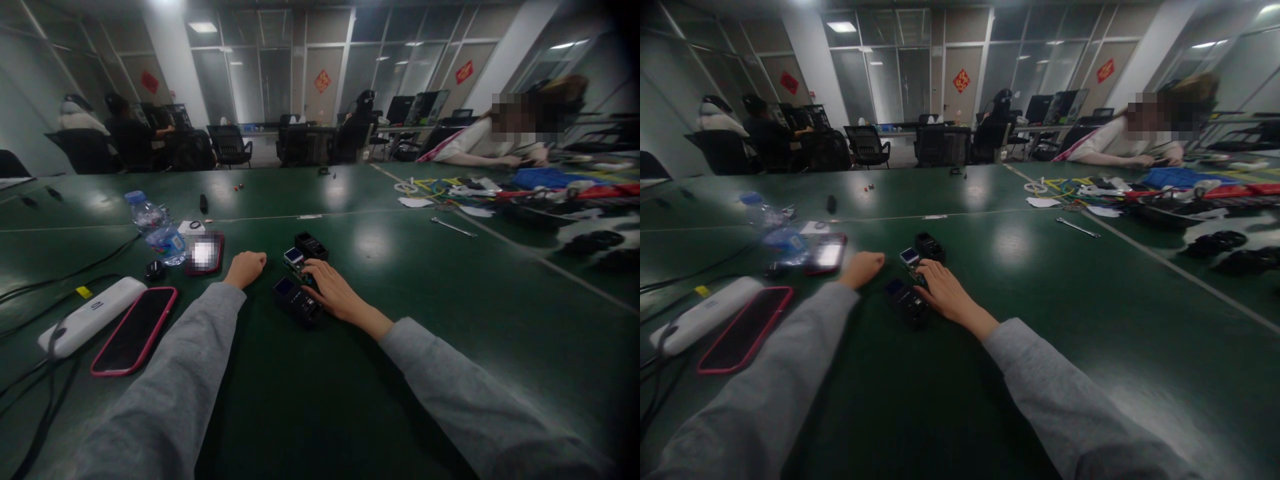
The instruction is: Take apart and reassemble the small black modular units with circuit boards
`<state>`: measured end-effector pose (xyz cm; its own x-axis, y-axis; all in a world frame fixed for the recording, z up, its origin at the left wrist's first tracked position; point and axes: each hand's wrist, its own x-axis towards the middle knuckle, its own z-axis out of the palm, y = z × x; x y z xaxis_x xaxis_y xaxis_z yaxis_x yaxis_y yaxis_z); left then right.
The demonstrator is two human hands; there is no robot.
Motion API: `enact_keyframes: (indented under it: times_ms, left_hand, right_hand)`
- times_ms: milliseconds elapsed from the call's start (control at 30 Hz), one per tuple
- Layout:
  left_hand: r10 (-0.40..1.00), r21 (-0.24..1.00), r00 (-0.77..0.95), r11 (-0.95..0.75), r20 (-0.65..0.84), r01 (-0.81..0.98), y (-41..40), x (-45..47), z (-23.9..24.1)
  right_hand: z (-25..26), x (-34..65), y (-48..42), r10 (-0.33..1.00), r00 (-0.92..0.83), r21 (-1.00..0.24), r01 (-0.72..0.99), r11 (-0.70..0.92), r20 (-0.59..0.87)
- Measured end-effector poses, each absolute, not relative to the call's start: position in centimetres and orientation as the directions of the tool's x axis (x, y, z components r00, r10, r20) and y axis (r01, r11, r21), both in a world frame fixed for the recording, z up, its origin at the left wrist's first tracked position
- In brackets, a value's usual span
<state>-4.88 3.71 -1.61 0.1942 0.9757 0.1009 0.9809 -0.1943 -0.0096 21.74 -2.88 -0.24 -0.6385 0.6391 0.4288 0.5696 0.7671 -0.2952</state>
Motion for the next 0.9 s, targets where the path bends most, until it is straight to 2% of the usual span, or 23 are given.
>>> enact_keyframes:
  times_ms: [533, 900]
  left_hand:
    - [0.966, -0.031, 0.214, -0.212, 0.143, 0.977, 3.78, -5.05, -1.97]
    - [0.967, -0.036, 0.215, -0.212, 0.135, 0.977, 3.85, -5.03, -1.95]
  right_hand:
    - [-0.81, 21.83, -2.65, 0.645, -0.608, -0.282, 0.588, 0.758, 0.463]
    - [-1.03, 21.97, -2.62, 0.667, -0.580, -0.322, 0.590, 0.740, 0.468]
